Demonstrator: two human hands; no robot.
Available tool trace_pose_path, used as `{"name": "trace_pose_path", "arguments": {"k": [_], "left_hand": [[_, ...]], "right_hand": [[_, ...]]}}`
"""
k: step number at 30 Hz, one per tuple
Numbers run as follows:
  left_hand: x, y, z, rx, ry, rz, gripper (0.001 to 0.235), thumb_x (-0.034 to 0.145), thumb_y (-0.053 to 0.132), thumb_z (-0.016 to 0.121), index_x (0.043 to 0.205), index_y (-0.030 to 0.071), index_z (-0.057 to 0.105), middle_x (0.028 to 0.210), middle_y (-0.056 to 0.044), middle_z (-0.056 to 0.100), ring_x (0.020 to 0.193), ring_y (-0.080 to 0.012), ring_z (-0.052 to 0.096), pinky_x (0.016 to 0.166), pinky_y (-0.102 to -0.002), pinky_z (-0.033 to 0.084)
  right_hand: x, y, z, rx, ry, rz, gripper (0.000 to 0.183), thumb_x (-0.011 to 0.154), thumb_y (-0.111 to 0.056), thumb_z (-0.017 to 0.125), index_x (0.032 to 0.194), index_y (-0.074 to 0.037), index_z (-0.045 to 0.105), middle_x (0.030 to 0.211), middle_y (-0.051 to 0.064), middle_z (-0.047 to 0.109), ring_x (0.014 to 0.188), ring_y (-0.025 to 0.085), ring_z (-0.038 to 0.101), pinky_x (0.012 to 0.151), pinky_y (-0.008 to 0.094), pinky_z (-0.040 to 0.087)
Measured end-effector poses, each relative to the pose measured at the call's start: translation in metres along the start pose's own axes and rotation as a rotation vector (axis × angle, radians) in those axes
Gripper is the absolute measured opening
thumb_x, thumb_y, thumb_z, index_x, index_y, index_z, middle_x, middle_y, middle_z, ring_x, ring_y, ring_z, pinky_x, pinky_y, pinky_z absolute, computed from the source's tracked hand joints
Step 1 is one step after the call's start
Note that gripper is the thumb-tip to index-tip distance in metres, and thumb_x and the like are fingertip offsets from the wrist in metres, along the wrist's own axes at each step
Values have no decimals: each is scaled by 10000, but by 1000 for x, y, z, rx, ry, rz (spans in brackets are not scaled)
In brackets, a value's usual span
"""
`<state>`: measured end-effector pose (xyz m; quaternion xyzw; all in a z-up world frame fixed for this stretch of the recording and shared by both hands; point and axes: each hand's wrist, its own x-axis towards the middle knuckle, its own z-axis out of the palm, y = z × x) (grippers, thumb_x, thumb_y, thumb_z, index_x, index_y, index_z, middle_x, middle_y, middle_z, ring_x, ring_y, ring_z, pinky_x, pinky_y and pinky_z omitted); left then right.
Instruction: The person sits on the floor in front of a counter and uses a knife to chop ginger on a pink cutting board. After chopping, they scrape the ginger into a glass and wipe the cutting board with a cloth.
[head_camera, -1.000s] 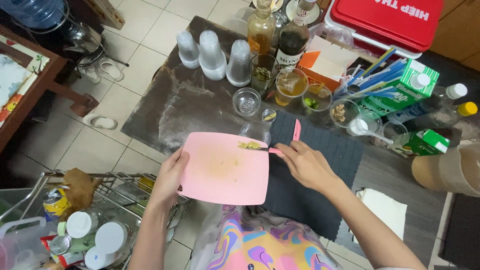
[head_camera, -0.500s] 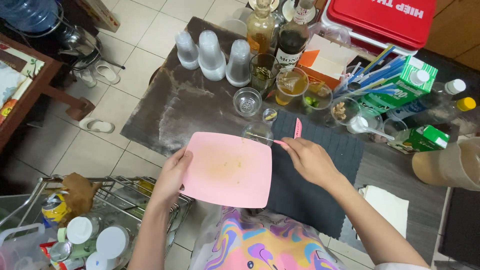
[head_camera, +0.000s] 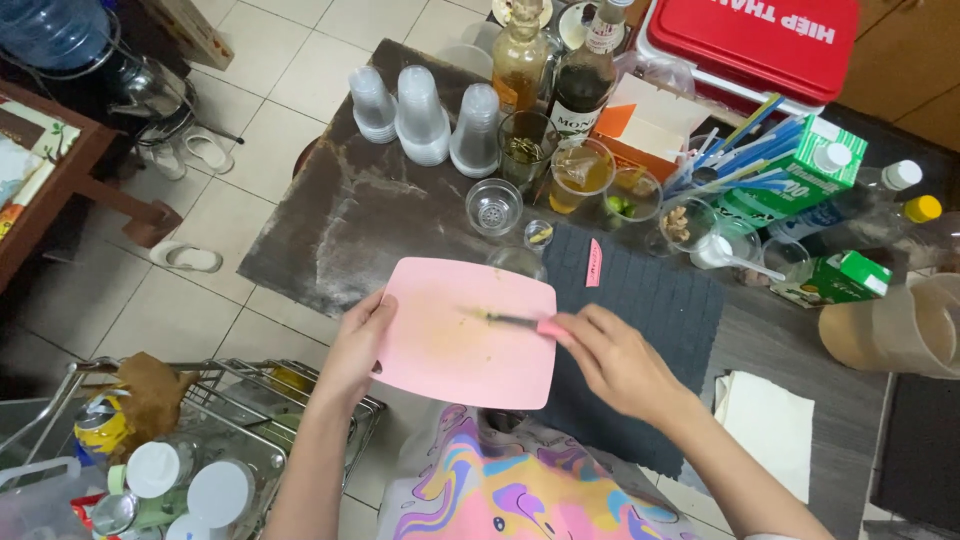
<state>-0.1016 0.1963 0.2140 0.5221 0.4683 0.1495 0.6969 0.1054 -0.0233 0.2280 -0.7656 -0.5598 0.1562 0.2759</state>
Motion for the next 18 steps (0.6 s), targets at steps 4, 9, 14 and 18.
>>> {"name": "trace_pose_path", "arguments": {"k": [4,9,14,18], "left_hand": [[3,1,1,6,-5,14,471,1055,198,488,1426,-87,550,825,-148,720,546,-164,671,450,-243,535],[10,-1,2,17,-37,13,495,1053,210,499,1453,-81,510,790,-169,706,507,-209,696,413,-236,527],[6,4,9,-2,-50,0,489,1053,187,494,1445,-104,521,918,-189,723,689,-235,732,600,-299,584],[-2,10,15,6,-68,4,476,1053,180,495,1437,-97,544,990,-180,736,794,-211,700,695,-318,583]], "right_hand": [[-24,6,3,36,-3,-65,243,998,-179,550,1154,-102,719,797,82,642,670,244,652,632,330,579],[-43,21,12,17,63,-138,222,972,-161,606,1116,-70,748,884,87,622,694,246,641,631,328,571],[-40,36,22,47,118,-120,276,945,-153,627,1184,-142,766,936,66,589,748,253,659,712,341,580],[-27,51,28,69,157,-119,290,932,-120,648,1195,-137,770,963,97,567,786,284,649,758,379,570]]}}
